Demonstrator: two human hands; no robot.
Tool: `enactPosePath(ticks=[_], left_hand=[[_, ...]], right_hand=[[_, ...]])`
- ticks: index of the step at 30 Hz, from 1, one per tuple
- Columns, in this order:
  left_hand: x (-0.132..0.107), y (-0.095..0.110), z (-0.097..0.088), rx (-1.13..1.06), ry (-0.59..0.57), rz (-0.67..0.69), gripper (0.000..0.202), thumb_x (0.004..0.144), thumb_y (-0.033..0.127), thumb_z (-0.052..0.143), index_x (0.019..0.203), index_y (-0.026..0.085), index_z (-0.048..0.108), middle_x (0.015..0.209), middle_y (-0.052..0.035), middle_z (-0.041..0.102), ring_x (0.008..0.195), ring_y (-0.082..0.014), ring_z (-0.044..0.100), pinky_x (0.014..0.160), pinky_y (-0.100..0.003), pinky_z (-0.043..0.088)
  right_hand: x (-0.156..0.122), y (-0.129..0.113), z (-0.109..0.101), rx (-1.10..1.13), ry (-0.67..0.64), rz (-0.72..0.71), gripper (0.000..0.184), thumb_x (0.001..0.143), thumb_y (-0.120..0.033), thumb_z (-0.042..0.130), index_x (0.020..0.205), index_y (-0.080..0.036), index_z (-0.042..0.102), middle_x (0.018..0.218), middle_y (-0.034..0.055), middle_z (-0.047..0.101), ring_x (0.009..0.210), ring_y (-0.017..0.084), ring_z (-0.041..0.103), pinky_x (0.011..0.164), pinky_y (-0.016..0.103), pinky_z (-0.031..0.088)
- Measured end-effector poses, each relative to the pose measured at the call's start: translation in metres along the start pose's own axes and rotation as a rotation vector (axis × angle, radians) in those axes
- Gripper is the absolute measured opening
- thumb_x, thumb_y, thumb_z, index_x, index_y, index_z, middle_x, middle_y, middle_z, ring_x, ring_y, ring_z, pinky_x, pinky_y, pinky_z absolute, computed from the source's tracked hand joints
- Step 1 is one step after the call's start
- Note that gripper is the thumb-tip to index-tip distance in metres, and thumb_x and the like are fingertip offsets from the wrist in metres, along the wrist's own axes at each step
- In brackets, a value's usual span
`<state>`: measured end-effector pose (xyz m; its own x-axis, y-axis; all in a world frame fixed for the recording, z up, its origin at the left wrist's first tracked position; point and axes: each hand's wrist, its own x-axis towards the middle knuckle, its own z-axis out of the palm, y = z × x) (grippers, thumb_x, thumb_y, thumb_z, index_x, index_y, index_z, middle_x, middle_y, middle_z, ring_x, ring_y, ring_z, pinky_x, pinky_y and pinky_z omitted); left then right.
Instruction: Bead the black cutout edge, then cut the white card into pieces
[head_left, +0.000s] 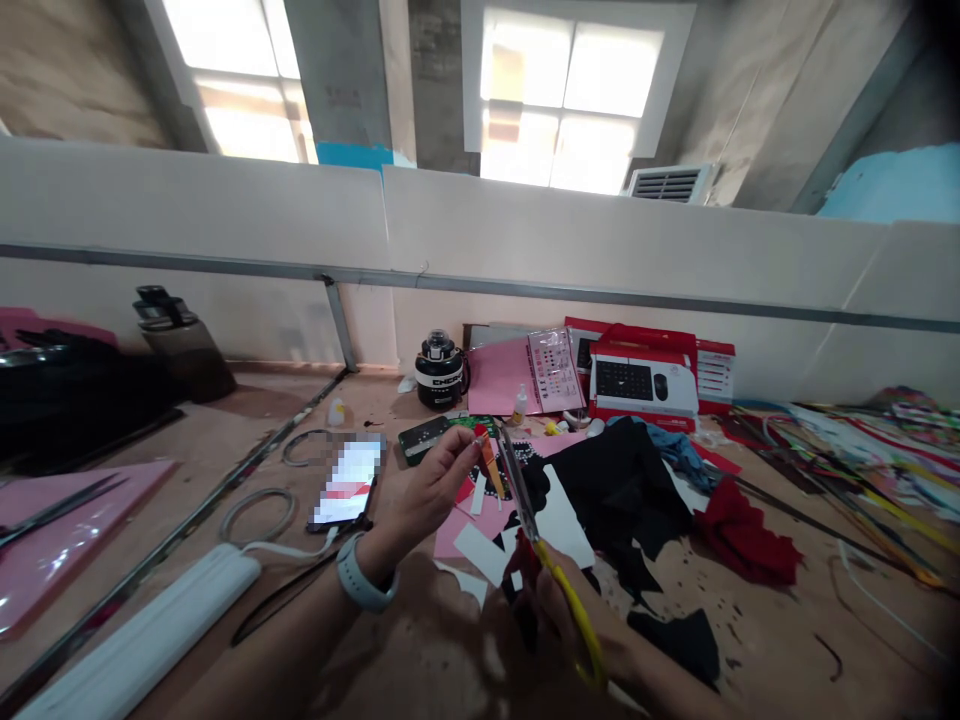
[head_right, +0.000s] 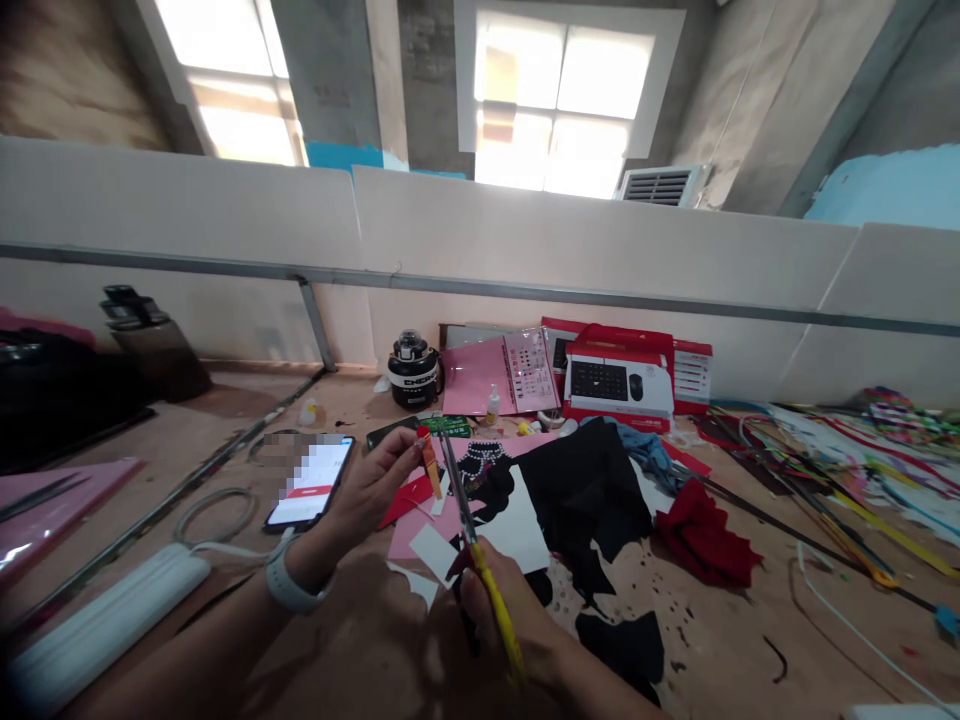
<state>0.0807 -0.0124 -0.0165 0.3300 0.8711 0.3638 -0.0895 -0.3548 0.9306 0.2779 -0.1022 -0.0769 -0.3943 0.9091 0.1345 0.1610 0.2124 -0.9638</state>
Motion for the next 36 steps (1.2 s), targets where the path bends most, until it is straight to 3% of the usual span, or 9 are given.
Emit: enactPosePath(ticks=[8, 14, 25, 36], left_hand=[[-0.004, 0.006, 0.010, 0.120, 0.026, 0.044, 0.022, 0.098, 0.038, 0.043, 0.088, 0.020, 0.049, 0.081, 0.0009, 0.049, 0.074, -0.0134, 0.045, 0.070, -0.026, 0.039], [-0.008, 0.002, 0.015, 0.135, 0.043, 0.045, 0.019, 0.098, 0.036, 0.042, 0.090, 0.020, 0.049, 0.080, 0.0018, 0.047, 0.072, -0.0123, 0.042, 0.068, -0.025, 0.037], [-0.010, 0.002, 0.021, 0.172, 0.081, 0.044, 0.021, 0.099, 0.037, 0.040, 0.090, 0.019, 0.049, 0.081, 0.0015, 0.046, 0.072, -0.0125, 0.041, 0.067, -0.025, 0.037], [-0.012, -0.002, 0.023, 0.183, 0.123, 0.040, 0.021, 0.098, 0.037, 0.041, 0.089, 0.021, 0.050, 0.083, 0.0000, 0.047, 0.077, -0.0144, 0.042, 0.073, -0.027, 0.038]], right_hand=[[0.001, -0.003, -0.001, -0.202, -0.003, -0.054, 0.064, 0.090, -0.072, 0.022, 0.085, -0.017, 0.054, 0.070, 0.0038, 0.055, 0.059, 0.015, 0.050, 0.055, 0.028, 0.040], [0.001, 0.002, 0.000, -0.218, 0.038, -0.025, 0.059, 0.092, -0.069, 0.024, 0.084, -0.018, 0.052, 0.068, 0.0025, 0.055, 0.058, 0.015, 0.053, 0.056, 0.027, 0.040], [0.000, 0.005, 0.000, -0.238, 0.047, -0.039, 0.054, 0.095, -0.064, 0.025, 0.077, -0.019, 0.048, 0.068, -0.0008, 0.045, 0.059, 0.012, 0.040, 0.053, 0.024, 0.034], [-0.001, -0.001, -0.001, -0.211, 0.035, 0.041, 0.057, 0.091, -0.070, 0.026, 0.075, -0.019, 0.047, 0.066, -0.0015, 0.043, 0.057, 0.012, 0.037, 0.052, 0.025, 0.032]])
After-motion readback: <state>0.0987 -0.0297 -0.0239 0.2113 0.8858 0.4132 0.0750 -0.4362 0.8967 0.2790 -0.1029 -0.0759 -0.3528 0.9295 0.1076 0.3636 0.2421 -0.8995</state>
